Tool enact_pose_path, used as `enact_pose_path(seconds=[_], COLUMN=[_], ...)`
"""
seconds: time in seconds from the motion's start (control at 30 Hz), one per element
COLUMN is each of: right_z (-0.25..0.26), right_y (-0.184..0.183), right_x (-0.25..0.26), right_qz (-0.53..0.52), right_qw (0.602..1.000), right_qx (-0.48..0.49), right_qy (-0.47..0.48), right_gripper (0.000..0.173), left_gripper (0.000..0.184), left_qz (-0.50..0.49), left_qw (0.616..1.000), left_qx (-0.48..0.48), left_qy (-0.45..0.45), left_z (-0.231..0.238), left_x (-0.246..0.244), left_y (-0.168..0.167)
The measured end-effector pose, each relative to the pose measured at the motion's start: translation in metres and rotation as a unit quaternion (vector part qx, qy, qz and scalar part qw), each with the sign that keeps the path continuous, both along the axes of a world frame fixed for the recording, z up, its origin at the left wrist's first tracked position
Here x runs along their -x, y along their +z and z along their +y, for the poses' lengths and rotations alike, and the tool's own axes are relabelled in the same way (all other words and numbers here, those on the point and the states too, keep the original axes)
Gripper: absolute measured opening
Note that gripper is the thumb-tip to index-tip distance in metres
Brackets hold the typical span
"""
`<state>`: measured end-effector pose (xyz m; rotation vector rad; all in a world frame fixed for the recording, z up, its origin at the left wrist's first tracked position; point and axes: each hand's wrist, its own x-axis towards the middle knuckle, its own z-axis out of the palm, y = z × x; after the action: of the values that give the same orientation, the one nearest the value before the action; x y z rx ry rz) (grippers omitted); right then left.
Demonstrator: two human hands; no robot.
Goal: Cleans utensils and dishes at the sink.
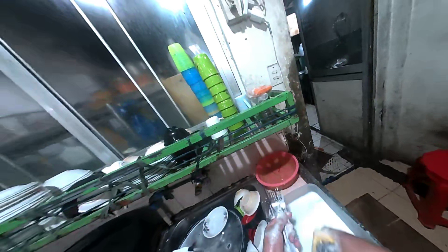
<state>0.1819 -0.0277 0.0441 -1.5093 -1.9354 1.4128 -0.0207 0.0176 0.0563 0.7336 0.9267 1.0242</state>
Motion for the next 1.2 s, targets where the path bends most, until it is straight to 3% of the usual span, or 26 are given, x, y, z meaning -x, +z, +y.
enact_pose_path(seconds=[0.1,0.17,0.23,0.3,0.4,0.5,0.6,0.67,0.73,0.8,0.87,0.93,1.0,1.1,1.2], right_z=[0.013,0.022,0.029,0.033,0.033,0.012,0.015,0.035,0.048,0.048,0.035,0.02,0.021,0.041,0.058], right_y=[0.028,0.047,0.049,0.04,0.024,0.025,0.025,0.019,0.02,0.031,0.037,0.036,0.035,0.036,0.042], right_x=[-0.014,-0.013,-0.007,0.0,0.009,0.019,0.014,0.005,-0.003,-0.005,0.004,0.021,0.035,0.04,0.038], right_qz=[0.153,0.198,0.149,0.111,0.181,0.227,0.105,0.012,0.026,0.127,0.201,0.175,0.098,0.002,0.072], right_qw=[0.962,0.95,0.96,0.957,0.921,0.933,0.967,0.965,0.947,0.927,0.923,0.952,0.973,0.961,0.923], right_qx=[-0.003,0.0,-0.016,-0.026,-0.025,0.0,-0.038,-0.108,-0.16,-0.116,-0.045,-0.009,-0.031,-0.141,-0.182], right_qy=[-0.224,-0.242,-0.235,-0.265,-0.344,-0.279,-0.227,-0.237,-0.277,-0.333,-0.326,-0.25,-0.206,-0.236,-0.331], right_gripper=[0.07,0.074,0.071,0.069,0.069,0.069,0.066,0.064,0.061,0.065,0.071,0.067,0.062,0.057,0.062], left_gripper=[0.024,0.02,0.016,0.013,0.007,0.008,0.013,0.011,0.011,0.015,0.017,0.014,0.01,0.011,0.011], left_qz=[0.095,0.13,0.144,0.146,0.151,0.187,0.244,0.235,0.2,0.151,0.111,0.111,0.141,0.15,0.144], left_qw=[0.993,0.985,0.98,0.98,0.984,0.98,0.967,0.969,0.977,0.987,0.993,0.994,0.989,0.988,0.988], left_qx=[0.006,-0.002,-0.024,-0.035,-0.037,-0.056,-0.043,-0.032,-0.015,-0.001,0.002,-0.012,-0.035,-0.038,-0.041], left_qy=[-0.067,-0.11,-0.137,-0.134,-0.087,-0.037,-0.05,-0.071,-0.072,-0.057,-0.032,-0.008,-0.005,-0.025,-0.026], left_z=[-0.013,-0.025,-0.03,-0.033,-0.037,-0.041,-0.05,-0.053,-0.054,-0.055,-0.054,-0.055,-0.058,-0.061,-0.064], left_x=[-0.01,-0.022,-0.03,-0.032,-0.033,-0.031,-0.028,-0.025,-0.023,-0.017,-0.011,-0.009,-0.004,0.01,0.027], left_y=[0.006,0.007,0.001,-0.006,-0.005,0.001,0.002,-0.005,-0.008,-0.006,-0.003,0.003,0.005,0.001,0.005])
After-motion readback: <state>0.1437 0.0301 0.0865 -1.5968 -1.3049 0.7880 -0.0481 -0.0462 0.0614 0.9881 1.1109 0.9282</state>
